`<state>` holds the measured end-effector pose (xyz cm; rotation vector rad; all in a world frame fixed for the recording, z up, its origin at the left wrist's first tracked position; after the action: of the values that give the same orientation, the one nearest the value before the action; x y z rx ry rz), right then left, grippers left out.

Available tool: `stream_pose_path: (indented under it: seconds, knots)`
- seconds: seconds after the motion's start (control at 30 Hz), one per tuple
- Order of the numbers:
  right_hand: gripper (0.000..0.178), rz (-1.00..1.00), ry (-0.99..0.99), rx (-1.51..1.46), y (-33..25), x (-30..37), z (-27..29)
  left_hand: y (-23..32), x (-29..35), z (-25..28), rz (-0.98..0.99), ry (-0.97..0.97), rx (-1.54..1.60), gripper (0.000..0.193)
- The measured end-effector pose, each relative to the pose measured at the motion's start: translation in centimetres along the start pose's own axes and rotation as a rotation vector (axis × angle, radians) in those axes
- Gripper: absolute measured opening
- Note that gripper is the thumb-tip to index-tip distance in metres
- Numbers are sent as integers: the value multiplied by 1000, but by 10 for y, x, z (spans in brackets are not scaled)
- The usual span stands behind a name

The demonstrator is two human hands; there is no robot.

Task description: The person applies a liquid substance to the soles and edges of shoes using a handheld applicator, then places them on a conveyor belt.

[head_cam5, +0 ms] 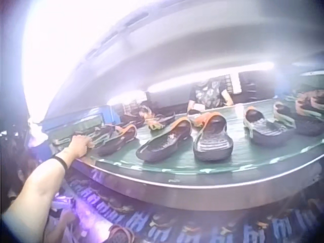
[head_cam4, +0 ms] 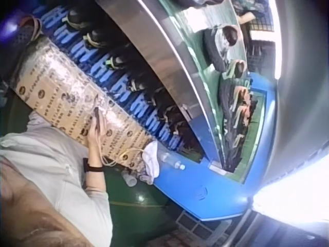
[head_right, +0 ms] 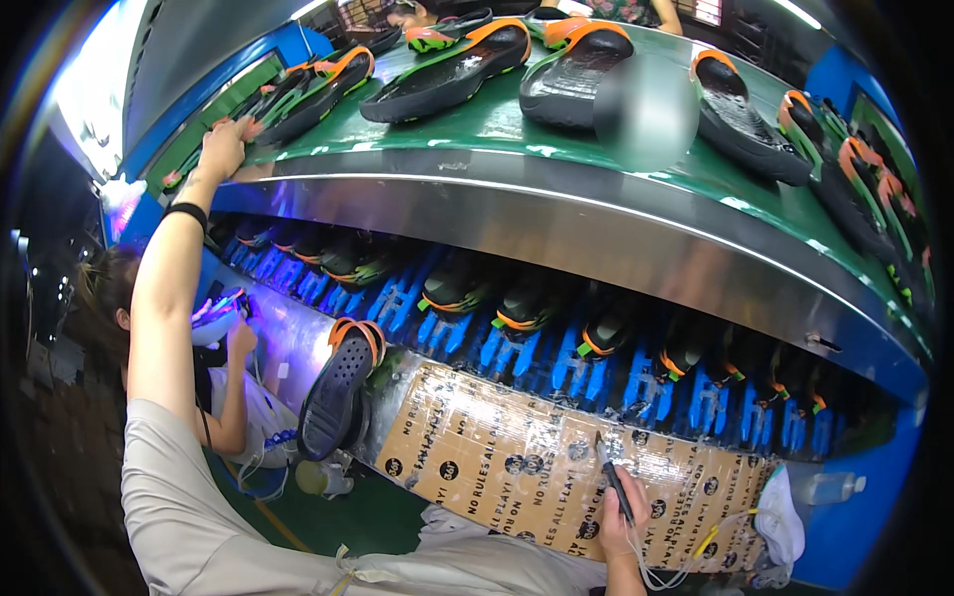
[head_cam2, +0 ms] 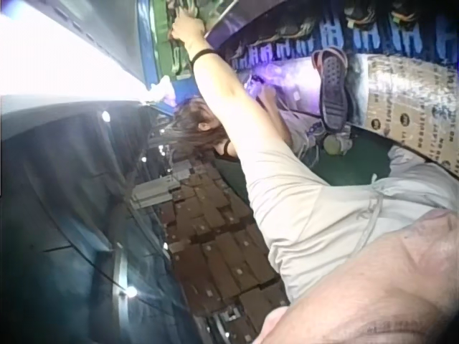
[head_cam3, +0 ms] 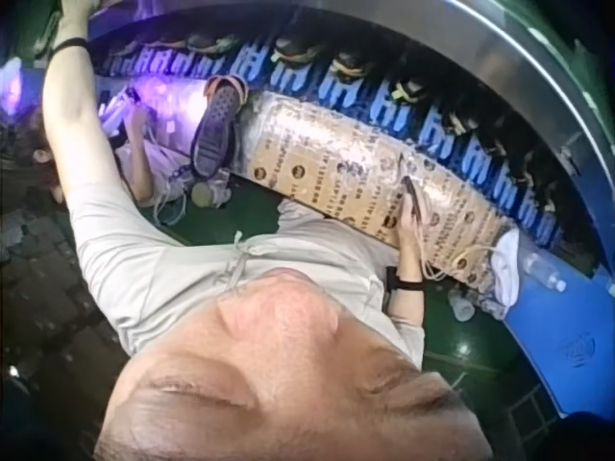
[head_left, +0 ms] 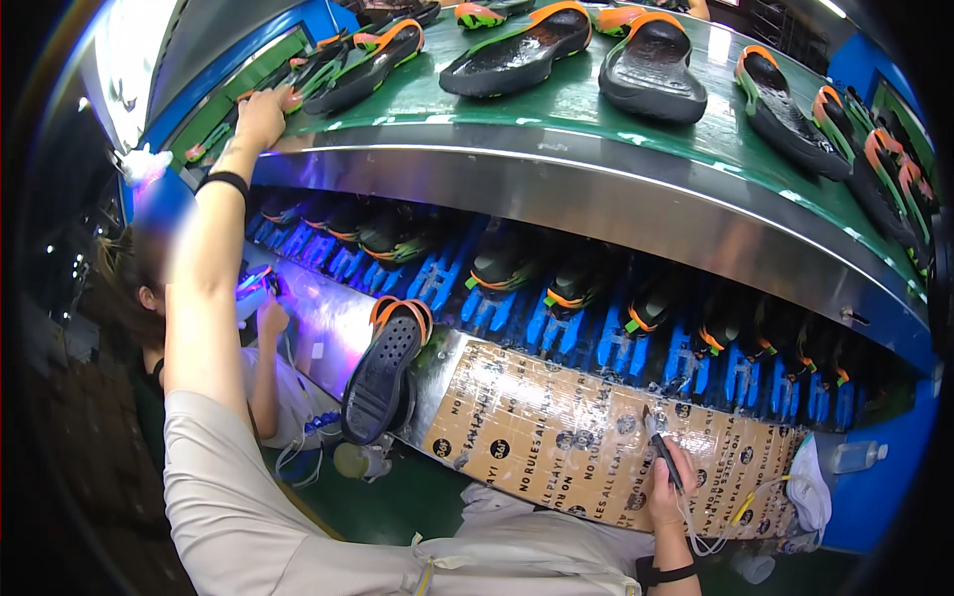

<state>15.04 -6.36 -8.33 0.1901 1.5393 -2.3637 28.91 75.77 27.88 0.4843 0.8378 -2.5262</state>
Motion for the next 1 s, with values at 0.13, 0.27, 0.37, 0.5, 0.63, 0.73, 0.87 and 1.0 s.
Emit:
stream_pose_path:
  seconds: [0.13, 0.27, 0.37, 0.5, 0.63, 0.73, 0.87, 1.0]
  knots:
    - [38, -25, -18, 7, 0, 1, 1, 2, 23, 34, -203, 262, 184, 31]
    - [38, -11, -36, -1, 3, 2, 0, -20, 39, 73, 168, 20, 607, 33]
    - [37, 3, -42, -3, 6, 3, -1, -36, 46, 84, 435, 68, 584, 53]
    - [36, 38, -18, -41, 10, 6, -3, -15, 74, 56, 491, -205, 698, 73]
    - [35, 63, -2, -77, 10, 7, -6, 32, 138, 39, 648, 364, 1416, 40]
    - [32, 71, 7, -93, 5, 6, -7, 76, 190, 44, 490, 422, 1872, 36]
    - [28, 72, -4, -111, -7, 6, -5, 161, 276, 52, 644, 33, 2336, 36]
    - [24, 81, 58, -111, -30, 6, 1, 253, 355, 79, 537, -382, 2823, 53]
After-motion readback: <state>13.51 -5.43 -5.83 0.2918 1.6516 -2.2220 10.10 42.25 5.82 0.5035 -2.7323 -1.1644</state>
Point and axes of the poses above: each hand's wrist, its own x-axis away from the middle knuckle, its own z-axis out of the back of the hand, y = z × x, the point moved 1 cm from there along -x, towards the middle knuckle, and after that the axes turned 1 degree about -y, right-handed, at the moved point
